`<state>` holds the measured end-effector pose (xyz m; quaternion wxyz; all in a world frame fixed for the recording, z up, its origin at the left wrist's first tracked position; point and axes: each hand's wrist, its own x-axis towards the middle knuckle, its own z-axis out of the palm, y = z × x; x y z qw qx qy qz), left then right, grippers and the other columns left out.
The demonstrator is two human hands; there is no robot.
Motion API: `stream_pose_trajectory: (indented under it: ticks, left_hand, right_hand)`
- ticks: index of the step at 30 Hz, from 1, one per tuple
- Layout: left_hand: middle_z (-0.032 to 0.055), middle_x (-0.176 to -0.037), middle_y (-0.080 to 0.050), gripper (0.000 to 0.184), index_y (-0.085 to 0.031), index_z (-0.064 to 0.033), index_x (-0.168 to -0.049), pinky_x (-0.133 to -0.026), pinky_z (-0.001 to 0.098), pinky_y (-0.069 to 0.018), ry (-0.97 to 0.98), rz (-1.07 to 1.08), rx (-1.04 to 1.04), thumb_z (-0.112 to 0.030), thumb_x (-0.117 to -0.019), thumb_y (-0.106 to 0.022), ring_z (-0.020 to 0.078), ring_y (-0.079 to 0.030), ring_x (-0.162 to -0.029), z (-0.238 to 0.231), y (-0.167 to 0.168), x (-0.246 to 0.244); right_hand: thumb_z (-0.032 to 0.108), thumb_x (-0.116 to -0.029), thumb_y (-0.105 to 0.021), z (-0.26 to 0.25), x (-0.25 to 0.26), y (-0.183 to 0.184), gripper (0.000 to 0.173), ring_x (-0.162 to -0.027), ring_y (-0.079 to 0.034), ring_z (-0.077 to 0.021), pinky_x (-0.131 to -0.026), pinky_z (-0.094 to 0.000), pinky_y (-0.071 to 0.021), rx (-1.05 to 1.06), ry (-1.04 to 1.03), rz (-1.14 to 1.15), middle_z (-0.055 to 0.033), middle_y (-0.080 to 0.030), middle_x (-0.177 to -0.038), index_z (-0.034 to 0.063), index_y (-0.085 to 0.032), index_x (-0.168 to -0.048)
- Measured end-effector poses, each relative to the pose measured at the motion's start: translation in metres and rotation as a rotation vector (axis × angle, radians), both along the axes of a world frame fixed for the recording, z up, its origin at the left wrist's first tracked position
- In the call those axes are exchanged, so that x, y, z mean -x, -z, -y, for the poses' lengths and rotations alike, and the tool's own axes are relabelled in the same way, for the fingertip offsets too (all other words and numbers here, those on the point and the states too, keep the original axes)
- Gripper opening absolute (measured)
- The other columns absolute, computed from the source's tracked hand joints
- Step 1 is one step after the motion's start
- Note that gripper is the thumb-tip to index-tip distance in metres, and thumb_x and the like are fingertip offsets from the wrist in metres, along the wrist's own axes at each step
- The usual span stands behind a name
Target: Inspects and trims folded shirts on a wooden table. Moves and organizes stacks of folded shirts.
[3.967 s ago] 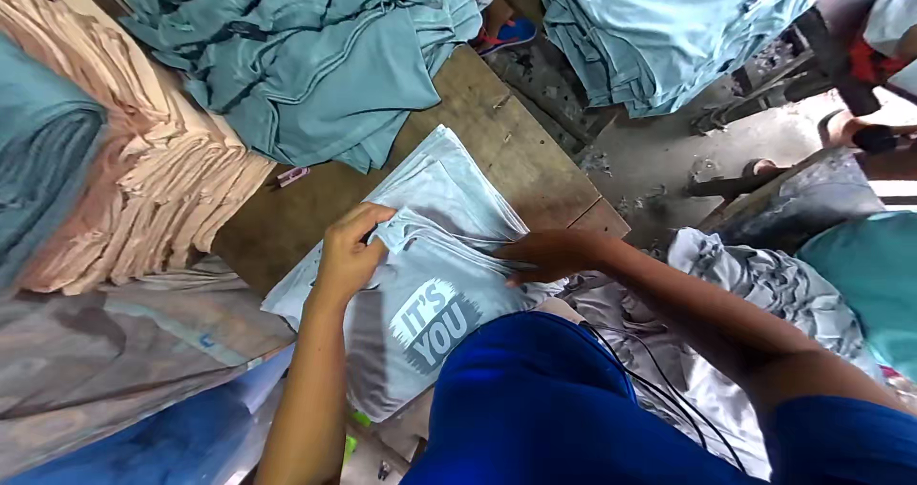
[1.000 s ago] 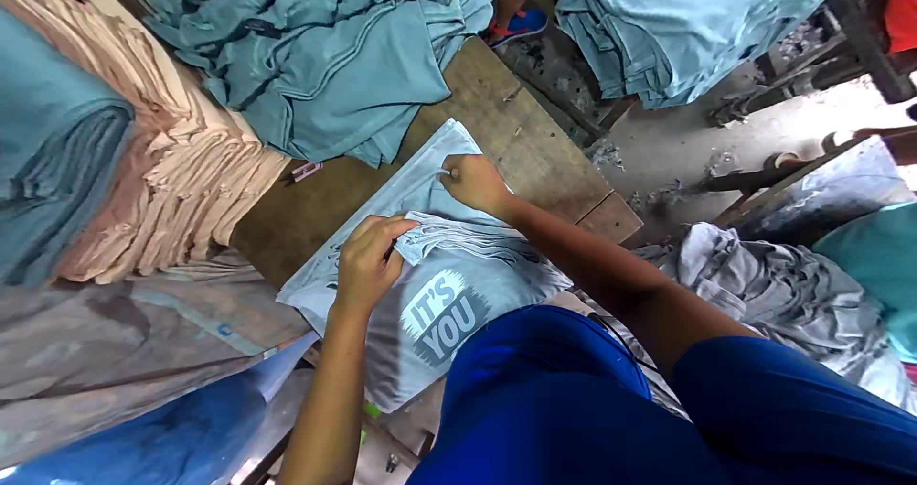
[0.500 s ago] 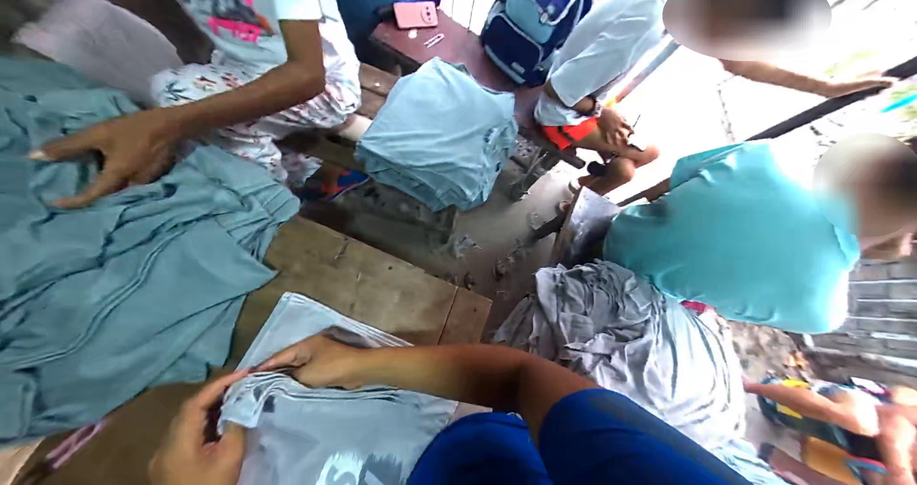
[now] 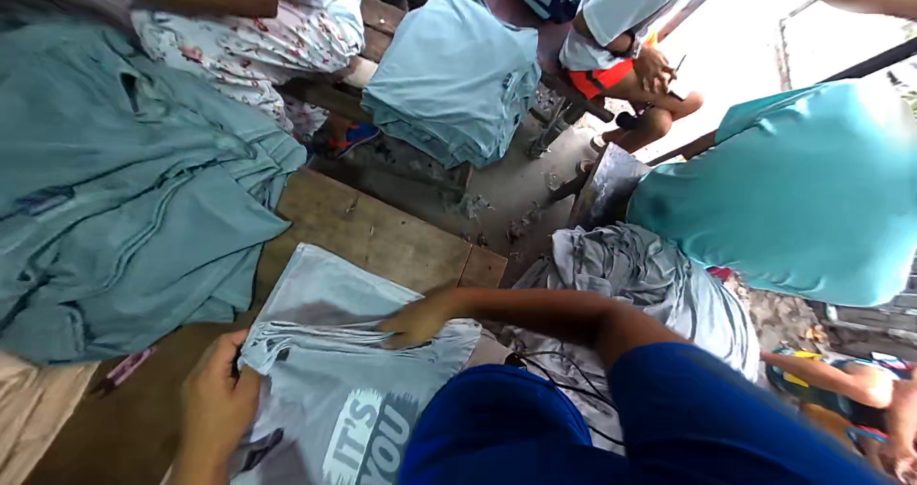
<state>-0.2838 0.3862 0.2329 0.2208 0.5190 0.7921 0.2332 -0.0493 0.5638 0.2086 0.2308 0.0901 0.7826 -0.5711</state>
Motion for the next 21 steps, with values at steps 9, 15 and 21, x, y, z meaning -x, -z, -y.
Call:
stream_pose_trajectory:
  ticks: [9, 15, 21]
  left_hand:
    - [0.0283, -0.12, -0.067, 0.029, -0.064, 0.0109, -0.123, -0.104, 0.0515, -0.0489, -0.069, 0.149, 0.01, 0.003, -0.0968, -0.053, 0.0353, -0.066, -0.114, -0.023, 0.01, 0.007]
    - [0.0226, -0.118, -0.068, 0.03, -0.062, 0.0038, -0.127, -0.101, 0.0482, -0.05, -0.105, 0.294, 0.185, -0.013, -0.1019, -0.059, 0.0284, -0.066, -0.109, -0.048, 0.038, 0.021]
    - [0.0262, -0.128, -0.063, 0.046, -0.052, -0.0002, -0.14, -0.104, 0.0667, -0.0415, -0.099, 0.012, 0.493, -0.032, -0.1068, -0.054, 0.0448, -0.058, -0.124, -0.081, 0.039, 0.011]
  right_hand:
    - [0.031, -0.1078, -0.05, 0.0, -0.041, 0.053, 0.035, -0.105, -0.068, -0.0403, -0.095, -0.0677, -0.0463, -0.436, 0.174, -0.085, -0.019, -0.072, -0.107, 0.0033, -0.071, -0.113]
    - [0.029, -0.1094, -0.042, -0.016, -0.034, 0.045, 0.04, -0.11, -0.067, -0.039, -0.098, -0.0607, -0.049, -0.518, 0.511, -0.197, -0.0199, -0.071, -0.11, 0.0002, -0.07, -0.115]
    - [0.025, -0.1091, -0.043, 0.01, -0.084, 0.046, 0.036, -0.095, -0.068, -0.0315, -0.086, -0.0509, -0.0556, -0.42, 0.816, -0.213, -0.0187, -0.068, -0.106, -0.0025, -0.059, -0.126]
